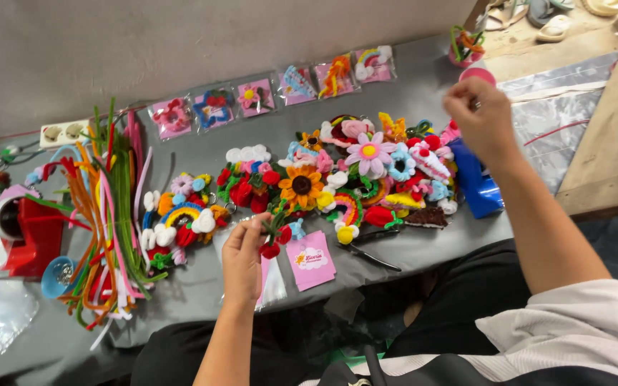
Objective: The person attaches small red felt balls to a green leaf base, clips a wire using shears, and then places the finished flower craft into a plastic bag along with a card.
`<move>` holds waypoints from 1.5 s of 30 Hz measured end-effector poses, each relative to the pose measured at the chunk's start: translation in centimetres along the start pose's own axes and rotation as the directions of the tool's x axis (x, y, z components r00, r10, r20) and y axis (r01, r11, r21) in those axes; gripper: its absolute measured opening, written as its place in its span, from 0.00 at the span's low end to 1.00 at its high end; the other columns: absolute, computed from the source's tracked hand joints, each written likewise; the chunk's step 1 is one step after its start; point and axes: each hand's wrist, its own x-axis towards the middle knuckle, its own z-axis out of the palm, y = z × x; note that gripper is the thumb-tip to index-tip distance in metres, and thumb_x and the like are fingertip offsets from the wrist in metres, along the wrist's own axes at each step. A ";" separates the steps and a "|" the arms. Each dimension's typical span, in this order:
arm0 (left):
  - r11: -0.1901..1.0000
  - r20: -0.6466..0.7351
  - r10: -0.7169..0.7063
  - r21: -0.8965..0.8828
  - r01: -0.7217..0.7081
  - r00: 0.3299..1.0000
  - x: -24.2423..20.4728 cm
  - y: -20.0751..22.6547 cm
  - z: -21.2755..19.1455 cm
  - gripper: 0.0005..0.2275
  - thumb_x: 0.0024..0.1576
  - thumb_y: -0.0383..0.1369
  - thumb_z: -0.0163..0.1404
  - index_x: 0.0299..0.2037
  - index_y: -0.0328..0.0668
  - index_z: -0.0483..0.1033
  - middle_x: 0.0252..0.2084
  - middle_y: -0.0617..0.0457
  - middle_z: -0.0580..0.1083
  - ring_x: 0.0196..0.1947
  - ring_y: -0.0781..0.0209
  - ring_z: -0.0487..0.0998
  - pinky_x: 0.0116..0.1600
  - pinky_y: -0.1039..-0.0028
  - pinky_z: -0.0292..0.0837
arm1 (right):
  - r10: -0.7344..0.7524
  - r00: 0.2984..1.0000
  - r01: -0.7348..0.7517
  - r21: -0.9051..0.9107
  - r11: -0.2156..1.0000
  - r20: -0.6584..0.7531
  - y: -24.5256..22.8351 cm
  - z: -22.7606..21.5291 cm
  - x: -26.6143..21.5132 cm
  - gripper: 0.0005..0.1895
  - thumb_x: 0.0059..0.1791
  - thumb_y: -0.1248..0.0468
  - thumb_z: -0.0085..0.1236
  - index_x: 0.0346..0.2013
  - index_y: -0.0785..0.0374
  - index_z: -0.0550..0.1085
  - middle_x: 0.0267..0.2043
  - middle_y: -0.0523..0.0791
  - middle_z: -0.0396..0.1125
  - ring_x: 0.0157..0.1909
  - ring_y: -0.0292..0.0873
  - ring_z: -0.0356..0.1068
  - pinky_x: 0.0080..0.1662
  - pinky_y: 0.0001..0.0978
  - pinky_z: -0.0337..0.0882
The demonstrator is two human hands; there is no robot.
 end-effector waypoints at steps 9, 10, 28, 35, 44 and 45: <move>0.908 0.143 -0.189 -0.351 0.228 0.972 2.0 -0.9 -2.0 0.07 0.64 0.31 0.49 0.39 0.33 0.74 0.46 0.42 0.78 0.48 0.52 0.81 0.45 0.72 0.76 | 0.467 0.880 -0.467 -0.028 0.884 0.089 10.3 -5.2 4.3 0.08 0.52 0.60 0.57 0.40 0.60 0.79 0.33 0.44 0.69 0.37 0.38 0.66 0.40 0.30 0.66; 0.908 0.150 -0.197 -0.345 0.238 0.969 2.1 -0.9 -2.0 0.07 0.64 0.31 0.49 0.39 0.33 0.74 0.46 0.42 0.78 0.48 0.52 0.81 0.45 0.72 0.76 | 0.477 0.875 -0.476 -0.027 0.879 0.083 11.0 -5.0 4.6 0.08 0.52 0.60 0.57 0.40 0.60 0.79 0.33 0.44 0.69 0.37 0.38 0.66 0.40 0.30 0.66; 0.903 0.089 -0.331 -0.258 0.343 0.939 2.6 -1.4 -2.4 0.12 0.60 0.29 0.50 0.51 0.30 0.74 0.46 0.32 0.78 0.36 0.63 0.77 0.38 0.79 0.73 | 0.629 0.720 -0.677 0.489 0.549 0.291 18.6 -3.4 7.0 0.03 0.50 0.68 0.53 0.35 0.65 0.70 0.31 0.48 0.64 0.32 0.39 0.66 0.38 0.26 0.72; 0.892 0.080 -0.342 -0.286 0.350 0.936 2.8 -1.8 -2.7 0.08 0.61 0.28 0.49 0.46 0.32 0.74 0.47 0.32 0.78 0.34 0.66 0.76 0.39 0.80 0.73 | 0.621 0.774 -0.608 0.416 0.676 0.122 19.8 -3.4 6.8 0.05 0.49 0.64 0.56 0.34 0.64 0.74 0.34 0.46 0.69 0.37 0.36 0.71 0.46 0.22 0.76; 0.910 0.126 -0.314 -0.245 0.336 0.941 2.5 -1.5 -1.7 0.08 0.61 0.28 0.48 0.47 0.31 0.74 0.45 0.36 0.77 0.39 0.61 0.77 0.42 0.75 0.73 | 0.426 0.889 -0.455 0.442 0.773 0.169 13.5 -3.9 5.4 0.02 0.50 0.68 0.59 0.33 0.64 0.76 0.29 0.44 0.69 0.31 0.34 0.69 0.38 0.18 0.70; 0.921 0.162 -0.283 -0.228 0.315 0.945 2.3 -1.5 -1.5 0.06 0.62 0.28 0.48 0.43 0.33 0.74 0.44 0.40 0.77 0.40 0.60 0.77 0.43 0.71 0.74 | 0.355 0.909 -0.416 0.398 0.818 0.219 11.8 -3.4 5.3 0.02 0.51 0.68 0.59 0.37 0.64 0.77 0.30 0.42 0.68 0.31 0.31 0.67 0.38 0.16 0.67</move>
